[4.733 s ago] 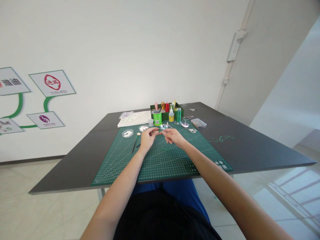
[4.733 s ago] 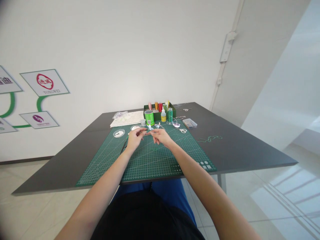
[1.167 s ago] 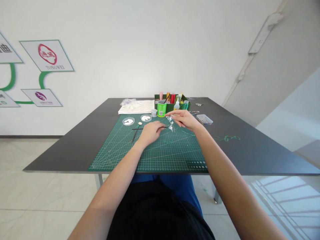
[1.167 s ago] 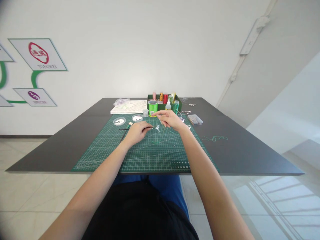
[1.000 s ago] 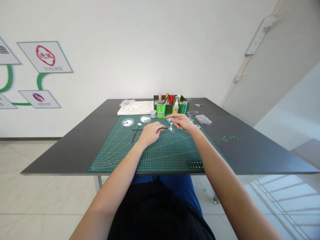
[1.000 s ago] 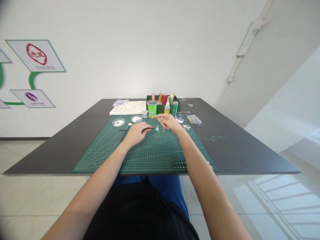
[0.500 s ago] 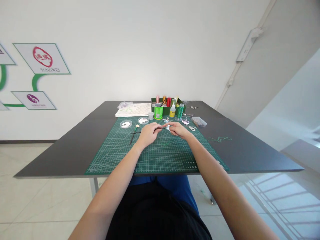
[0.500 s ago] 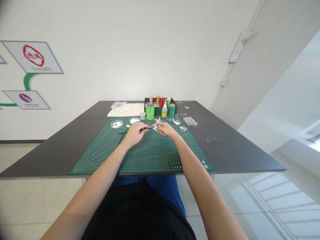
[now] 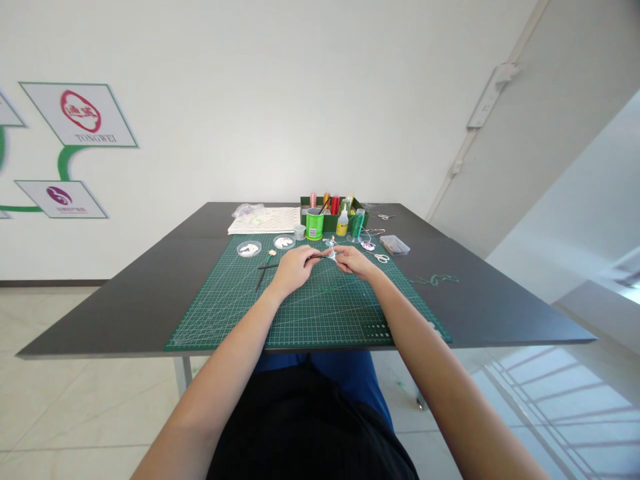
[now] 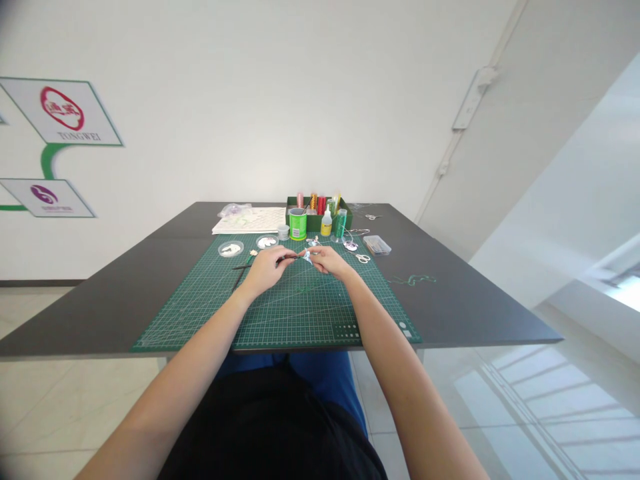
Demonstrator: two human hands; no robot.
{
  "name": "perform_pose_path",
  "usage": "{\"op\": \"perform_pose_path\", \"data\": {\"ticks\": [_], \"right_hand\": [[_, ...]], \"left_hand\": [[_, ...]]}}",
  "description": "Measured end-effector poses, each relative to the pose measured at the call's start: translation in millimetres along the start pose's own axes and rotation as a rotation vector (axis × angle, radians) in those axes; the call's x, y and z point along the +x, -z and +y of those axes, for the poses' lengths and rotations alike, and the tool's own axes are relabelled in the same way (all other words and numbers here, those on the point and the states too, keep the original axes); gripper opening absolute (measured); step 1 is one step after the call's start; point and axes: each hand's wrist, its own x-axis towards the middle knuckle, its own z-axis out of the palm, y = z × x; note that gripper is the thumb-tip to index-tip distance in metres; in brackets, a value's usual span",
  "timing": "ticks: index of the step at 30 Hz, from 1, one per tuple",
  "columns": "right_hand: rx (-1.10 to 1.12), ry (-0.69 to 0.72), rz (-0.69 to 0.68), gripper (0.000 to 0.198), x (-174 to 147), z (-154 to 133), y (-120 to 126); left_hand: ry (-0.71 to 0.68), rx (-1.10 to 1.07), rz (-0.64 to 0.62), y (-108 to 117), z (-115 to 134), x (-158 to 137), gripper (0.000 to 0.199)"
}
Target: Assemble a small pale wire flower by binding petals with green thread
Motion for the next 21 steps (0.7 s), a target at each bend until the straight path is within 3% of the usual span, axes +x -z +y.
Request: {"op": "perform_pose_path", "data": {"ticks": [21], "right_hand": [[-0.019, -0.024, 0.000, 0.043, -0.1, -0.1, -1.6]], "left_hand": [[-0.001, 0.006, -0.002, 0.3, -1.1, 0.2, 0.015]]}}
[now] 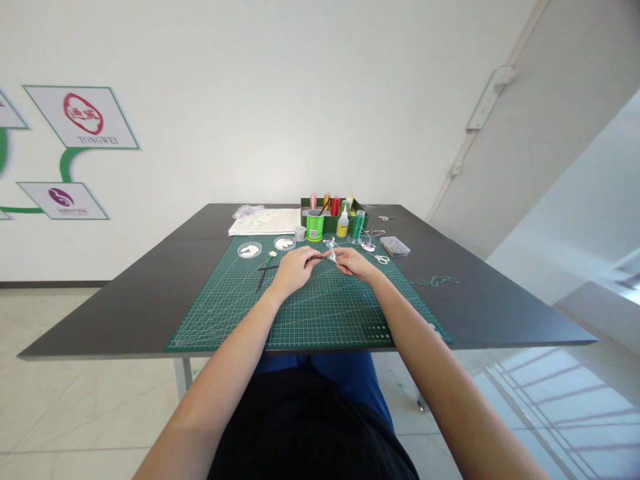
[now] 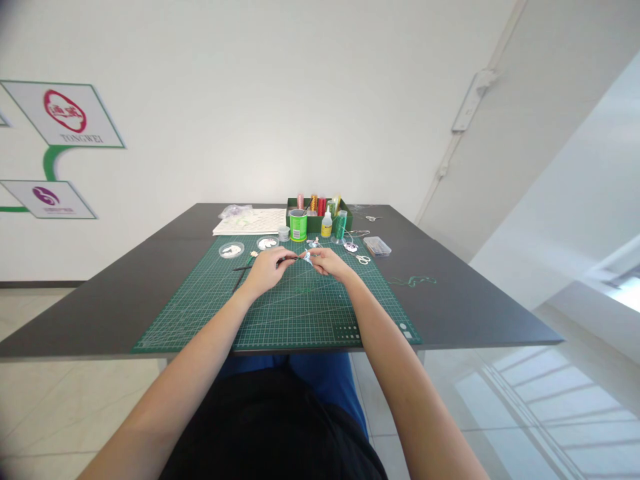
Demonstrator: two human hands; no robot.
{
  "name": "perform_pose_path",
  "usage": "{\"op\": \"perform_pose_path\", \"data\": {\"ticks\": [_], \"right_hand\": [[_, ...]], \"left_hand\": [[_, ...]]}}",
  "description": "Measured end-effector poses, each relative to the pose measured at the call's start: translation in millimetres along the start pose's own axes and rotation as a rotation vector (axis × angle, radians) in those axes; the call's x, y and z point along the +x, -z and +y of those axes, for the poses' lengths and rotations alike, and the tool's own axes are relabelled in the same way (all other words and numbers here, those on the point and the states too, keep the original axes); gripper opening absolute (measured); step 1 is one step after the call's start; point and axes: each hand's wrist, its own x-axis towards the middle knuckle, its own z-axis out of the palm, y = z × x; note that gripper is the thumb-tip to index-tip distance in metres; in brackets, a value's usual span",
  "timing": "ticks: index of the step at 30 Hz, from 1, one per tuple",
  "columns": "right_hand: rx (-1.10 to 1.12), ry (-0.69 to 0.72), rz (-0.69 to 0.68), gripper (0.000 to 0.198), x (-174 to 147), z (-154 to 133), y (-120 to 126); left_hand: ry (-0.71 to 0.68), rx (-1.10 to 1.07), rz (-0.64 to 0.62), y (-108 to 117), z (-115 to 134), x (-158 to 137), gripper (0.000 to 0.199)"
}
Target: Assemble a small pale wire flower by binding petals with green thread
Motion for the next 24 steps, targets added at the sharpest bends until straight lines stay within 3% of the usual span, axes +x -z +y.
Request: {"op": "perform_pose_path", "data": {"ticks": [24], "right_hand": [[-0.027, 0.019, -0.008, 0.039, 0.1, 4.2, -0.8]], "left_hand": [[0.012, 0.001, -0.025, 1.2, 0.9, 1.4, 0.016]]}}
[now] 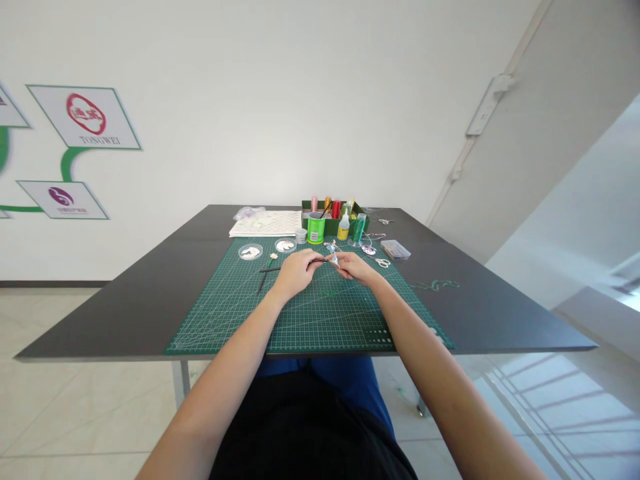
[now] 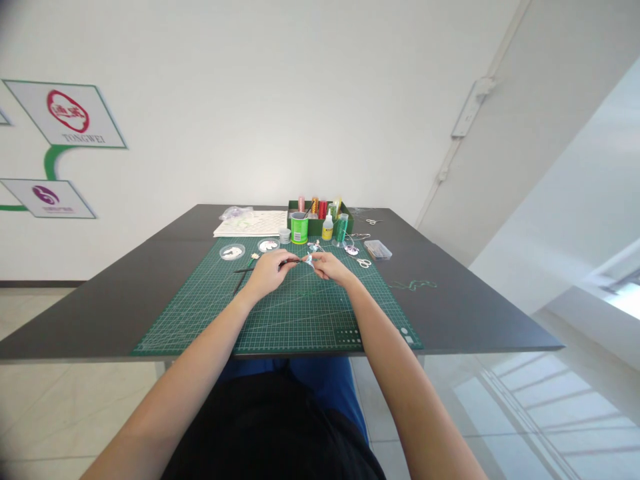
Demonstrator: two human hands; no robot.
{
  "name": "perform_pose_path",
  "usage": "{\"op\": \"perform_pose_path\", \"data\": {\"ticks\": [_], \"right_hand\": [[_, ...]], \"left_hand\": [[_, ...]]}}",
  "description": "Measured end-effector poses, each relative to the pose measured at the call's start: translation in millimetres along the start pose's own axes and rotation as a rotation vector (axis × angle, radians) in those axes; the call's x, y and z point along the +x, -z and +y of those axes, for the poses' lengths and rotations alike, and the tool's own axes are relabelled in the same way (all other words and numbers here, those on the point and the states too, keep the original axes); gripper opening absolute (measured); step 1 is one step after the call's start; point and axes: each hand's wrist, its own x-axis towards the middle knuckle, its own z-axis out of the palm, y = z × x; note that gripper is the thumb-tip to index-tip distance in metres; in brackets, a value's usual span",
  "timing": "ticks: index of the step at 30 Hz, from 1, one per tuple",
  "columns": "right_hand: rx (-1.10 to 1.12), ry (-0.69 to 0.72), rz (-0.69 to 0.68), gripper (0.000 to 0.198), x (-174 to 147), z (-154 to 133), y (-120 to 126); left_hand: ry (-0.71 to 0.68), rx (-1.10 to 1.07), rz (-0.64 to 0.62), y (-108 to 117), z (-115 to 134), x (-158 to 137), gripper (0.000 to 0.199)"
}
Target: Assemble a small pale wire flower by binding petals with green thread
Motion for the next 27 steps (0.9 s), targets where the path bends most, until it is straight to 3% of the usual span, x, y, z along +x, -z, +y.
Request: {"op": "perform_pose_path", "data": {"ticks": [27], "right_hand": [[-0.021, -0.051, -0.202, 0.048, -7.9, -9.6, 2.1]], "left_hand": [[0.098, 0.021, 0.124, -1.8, -11.4, 0.6, 0.023]]}}
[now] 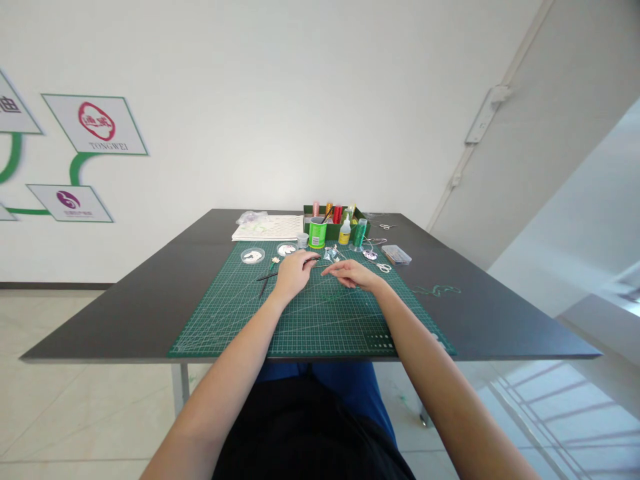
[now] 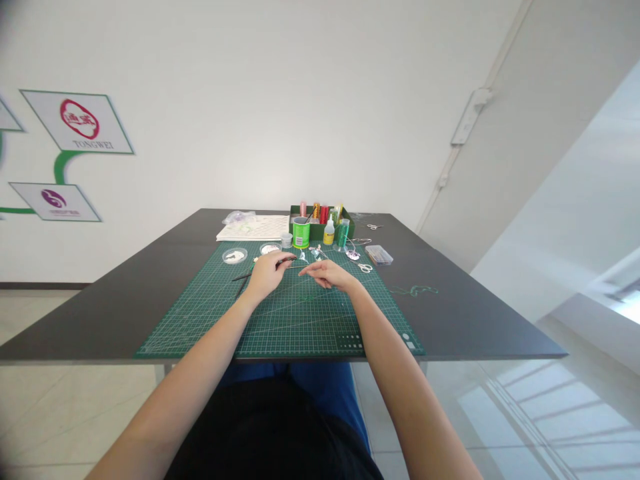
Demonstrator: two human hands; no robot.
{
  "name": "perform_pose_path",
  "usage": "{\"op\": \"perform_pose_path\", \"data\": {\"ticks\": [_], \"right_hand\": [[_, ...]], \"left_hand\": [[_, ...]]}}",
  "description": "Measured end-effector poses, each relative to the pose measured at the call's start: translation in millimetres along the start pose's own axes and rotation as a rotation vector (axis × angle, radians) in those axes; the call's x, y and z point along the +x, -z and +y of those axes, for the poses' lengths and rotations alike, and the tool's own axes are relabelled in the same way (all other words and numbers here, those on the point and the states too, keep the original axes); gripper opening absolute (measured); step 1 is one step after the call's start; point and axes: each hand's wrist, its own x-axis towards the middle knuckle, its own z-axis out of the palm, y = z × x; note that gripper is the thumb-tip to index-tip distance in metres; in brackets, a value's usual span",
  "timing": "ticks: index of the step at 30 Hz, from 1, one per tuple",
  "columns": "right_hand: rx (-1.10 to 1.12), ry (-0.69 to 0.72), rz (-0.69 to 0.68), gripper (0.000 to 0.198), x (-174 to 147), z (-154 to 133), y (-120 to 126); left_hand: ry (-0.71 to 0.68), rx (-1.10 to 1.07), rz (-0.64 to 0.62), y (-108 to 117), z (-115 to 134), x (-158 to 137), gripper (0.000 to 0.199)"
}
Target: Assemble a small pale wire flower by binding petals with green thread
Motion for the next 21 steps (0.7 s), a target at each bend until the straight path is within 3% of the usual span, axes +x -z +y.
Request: {"op": "perform_pose_path", "data": {"ticks": [21], "right_hand": [[-0.001, 0.022, -0.051, 0.040, -1.2, 0.6, 1.7]], "left_hand": [[0.080, 0.036, 0.028, -1.3, -3.4, 2.5, 0.026]]}}
